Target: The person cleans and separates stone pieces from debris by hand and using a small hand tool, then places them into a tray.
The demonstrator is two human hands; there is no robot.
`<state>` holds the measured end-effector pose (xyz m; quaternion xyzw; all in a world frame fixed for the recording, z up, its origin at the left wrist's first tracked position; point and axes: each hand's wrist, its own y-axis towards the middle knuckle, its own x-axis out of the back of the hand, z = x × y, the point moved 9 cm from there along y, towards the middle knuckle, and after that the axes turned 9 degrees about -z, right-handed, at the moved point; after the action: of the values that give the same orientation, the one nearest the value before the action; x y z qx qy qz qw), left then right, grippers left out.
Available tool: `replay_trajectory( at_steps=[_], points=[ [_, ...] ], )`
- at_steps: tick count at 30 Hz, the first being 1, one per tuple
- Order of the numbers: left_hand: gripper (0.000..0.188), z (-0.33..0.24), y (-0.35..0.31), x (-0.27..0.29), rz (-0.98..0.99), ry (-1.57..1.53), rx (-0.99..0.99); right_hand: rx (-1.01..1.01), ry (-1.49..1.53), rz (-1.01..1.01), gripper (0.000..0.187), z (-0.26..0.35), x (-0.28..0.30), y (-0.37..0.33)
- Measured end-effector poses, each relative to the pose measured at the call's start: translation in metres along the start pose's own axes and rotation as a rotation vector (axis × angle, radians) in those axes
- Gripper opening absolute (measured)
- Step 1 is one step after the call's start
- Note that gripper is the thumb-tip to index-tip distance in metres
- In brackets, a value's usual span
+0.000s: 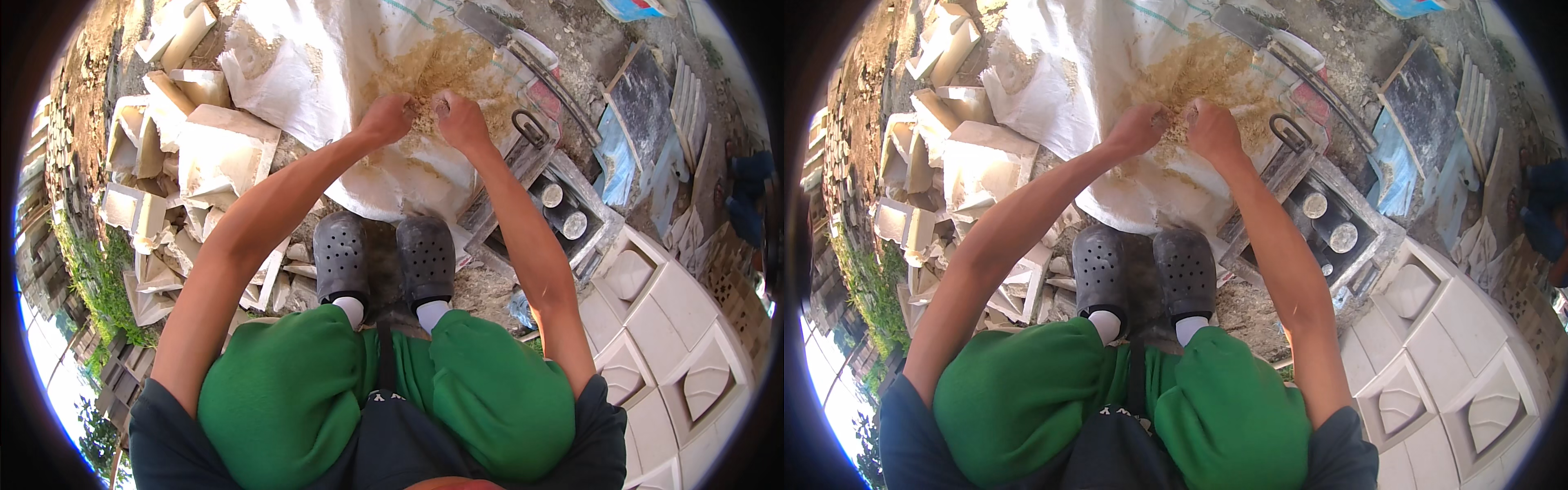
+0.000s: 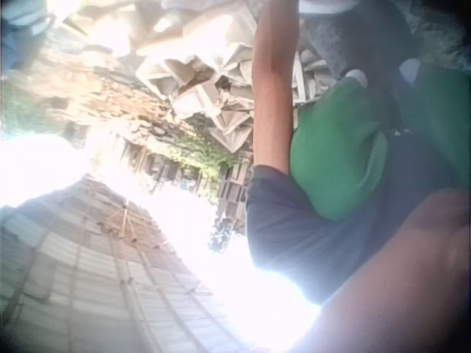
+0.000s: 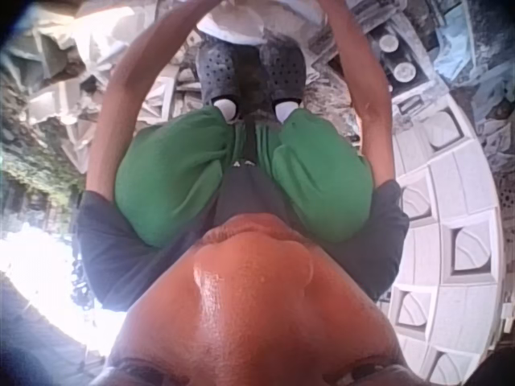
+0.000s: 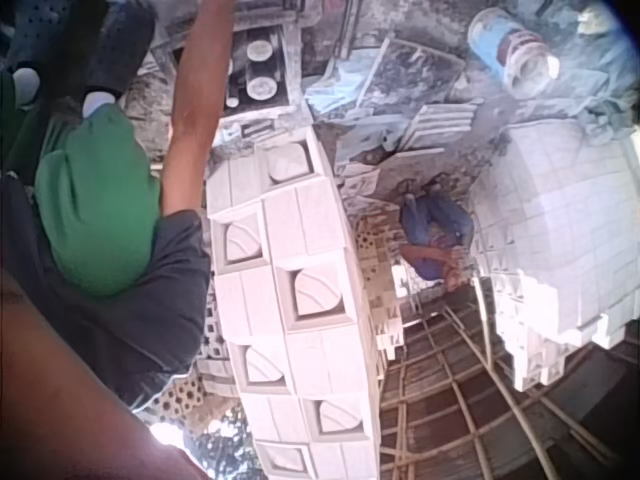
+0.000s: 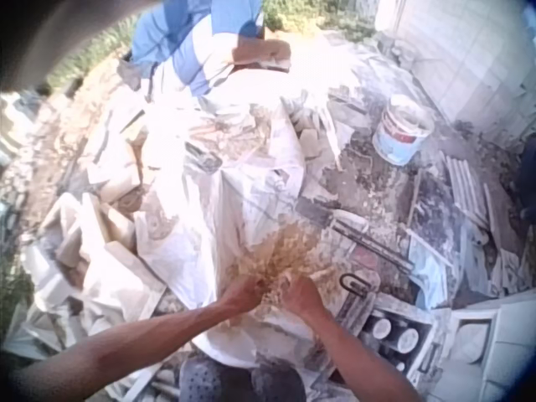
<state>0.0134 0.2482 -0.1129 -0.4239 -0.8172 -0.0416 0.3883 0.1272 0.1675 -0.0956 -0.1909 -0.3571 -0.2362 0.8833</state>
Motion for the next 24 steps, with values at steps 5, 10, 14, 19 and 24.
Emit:
replay_trajectory(
  at_steps=[5,10,14,19,24],
  points=[
    [0.029,0.006,0.000,-0.001,0.023,0.022,0.072,-0.073,-0.160,0.072,0.023,-0.001,0.000,-0.004],
    [0.033,0.003,-0.002,0.004,0.050,0.057,0.093,-0.093,-0.178,0.078,0.037,-0.003,-0.002,-0.006],
    [0.037,-0.009,-0.010,0.008,0.038,0.097,0.019,-0.082,-0.196,0.028,0.045,-0.008,-0.005,-0.004],
    [0.035,-0.016,-0.009,0.003,0.017,0.127,-0.134,0.063,-0.123,-0.072,0.047,-0.002,-0.004,-0.006],
    [0.027,-0.014,-0.009,-0.005,0.045,0.151,-0.074,-0.041,-0.193,0.030,0.036,-0.007,-0.006,-0.005]
  ],
)
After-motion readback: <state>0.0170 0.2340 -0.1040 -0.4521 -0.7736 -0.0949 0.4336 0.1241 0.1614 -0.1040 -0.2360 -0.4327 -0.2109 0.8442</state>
